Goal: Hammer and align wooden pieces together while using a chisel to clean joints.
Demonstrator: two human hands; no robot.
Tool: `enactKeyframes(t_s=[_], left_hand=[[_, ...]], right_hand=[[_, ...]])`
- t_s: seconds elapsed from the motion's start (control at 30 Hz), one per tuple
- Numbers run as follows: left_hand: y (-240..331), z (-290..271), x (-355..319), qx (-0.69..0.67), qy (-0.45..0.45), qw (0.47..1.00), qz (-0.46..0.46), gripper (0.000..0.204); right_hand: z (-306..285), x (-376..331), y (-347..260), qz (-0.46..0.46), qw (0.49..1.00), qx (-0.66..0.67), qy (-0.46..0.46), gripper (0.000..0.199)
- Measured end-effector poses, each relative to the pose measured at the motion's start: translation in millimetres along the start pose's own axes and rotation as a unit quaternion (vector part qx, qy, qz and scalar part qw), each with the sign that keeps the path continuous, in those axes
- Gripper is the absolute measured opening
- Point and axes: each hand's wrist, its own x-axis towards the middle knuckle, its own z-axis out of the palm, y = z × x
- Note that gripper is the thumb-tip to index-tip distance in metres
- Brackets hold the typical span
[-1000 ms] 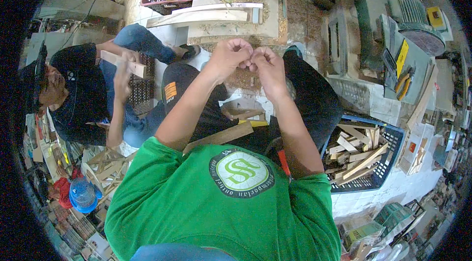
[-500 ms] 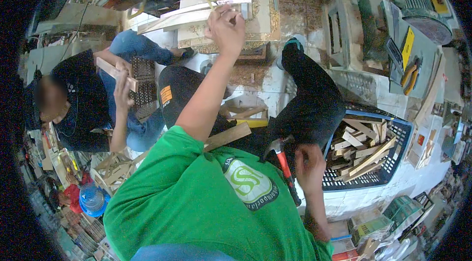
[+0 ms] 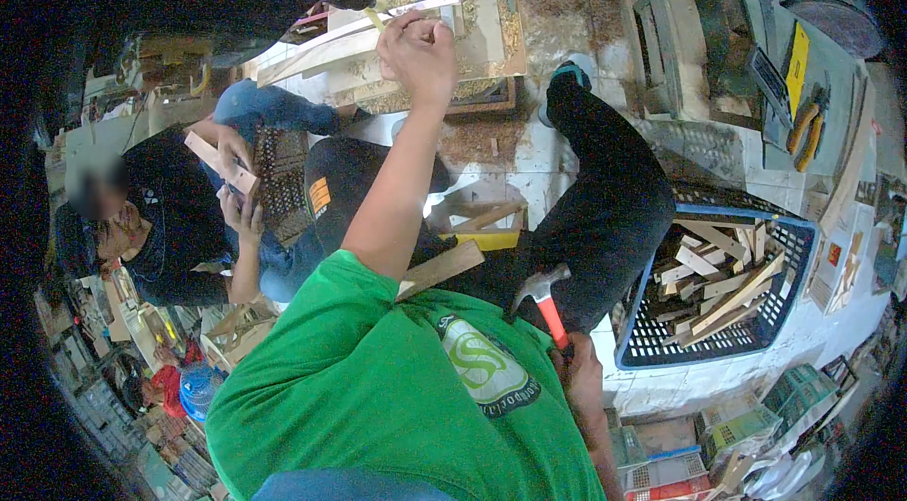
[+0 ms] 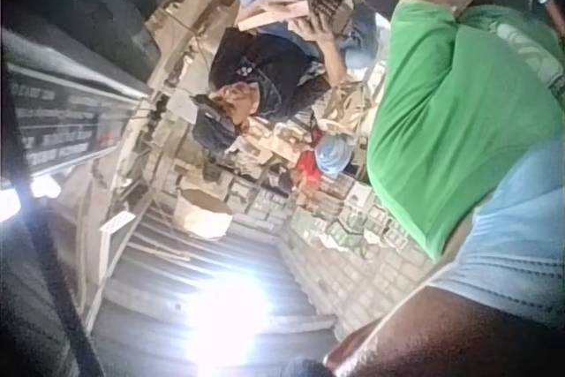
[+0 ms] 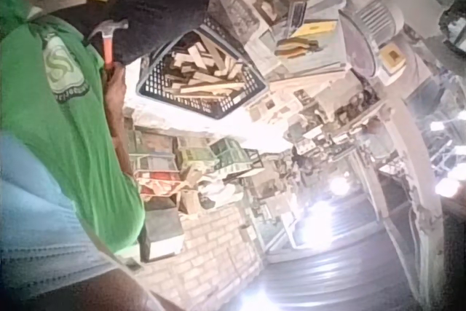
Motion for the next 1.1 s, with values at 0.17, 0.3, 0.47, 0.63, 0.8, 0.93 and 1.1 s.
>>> enactKeyframes(t_s=[0.17, 0.3, 0.47, 0.63, 0.8, 0.93, 1.1], left_hand=[[1.1, 5.4, -1.4, -0.023, 0.021, 1.000, 0.000, 0.007], [0.5, 3.5, -0.3, -0.022, 0.019, 1.000, -0.001, 0.005], [7.3, 3.4, -1.1, -0.001, 0.034, 0.999, 0.010, 0.004], [8.4, 4.8, -2.9, 0.027, 0.055, 0.997, 0.051, 0.006], [7.5, 8.7, -1.5, 0.031, 0.051, 0.997, 0.055, 0.010], [8.7, 7.8, -3.3, 0.031, 0.052, 0.997, 0.056, 0.011], [7.4, 6.5, -4.0, 0.019, 0.053, 0.997, 0.054, 0.012]], right_hand=[[-17.6, 5.7, -6.2, -0.052, 0.998, -0.029, 0.006, 0.039], [-42.2, 20.0, -31.8, -0.039, 0.999, 0.015, -0.001, 0.037], [-56.9, 60.4, -55.6, -0.212, 0.971, 0.028, 0.102, 0.035], [-73.3, 138.7, -149.3, -0.151, 0.981, 0.115, 0.035, 0.055], [-49.2, 242.7, -214.5, -0.297, 0.946, -0.037, 0.125, 0.060], [-39.6, 269.0, -229.7, -0.315, 0.936, -0.104, 0.118, 0.062], [-41.8, 265.6, -238.4, -0.279, 0.944, -0.152, 0.088, 0.066]])
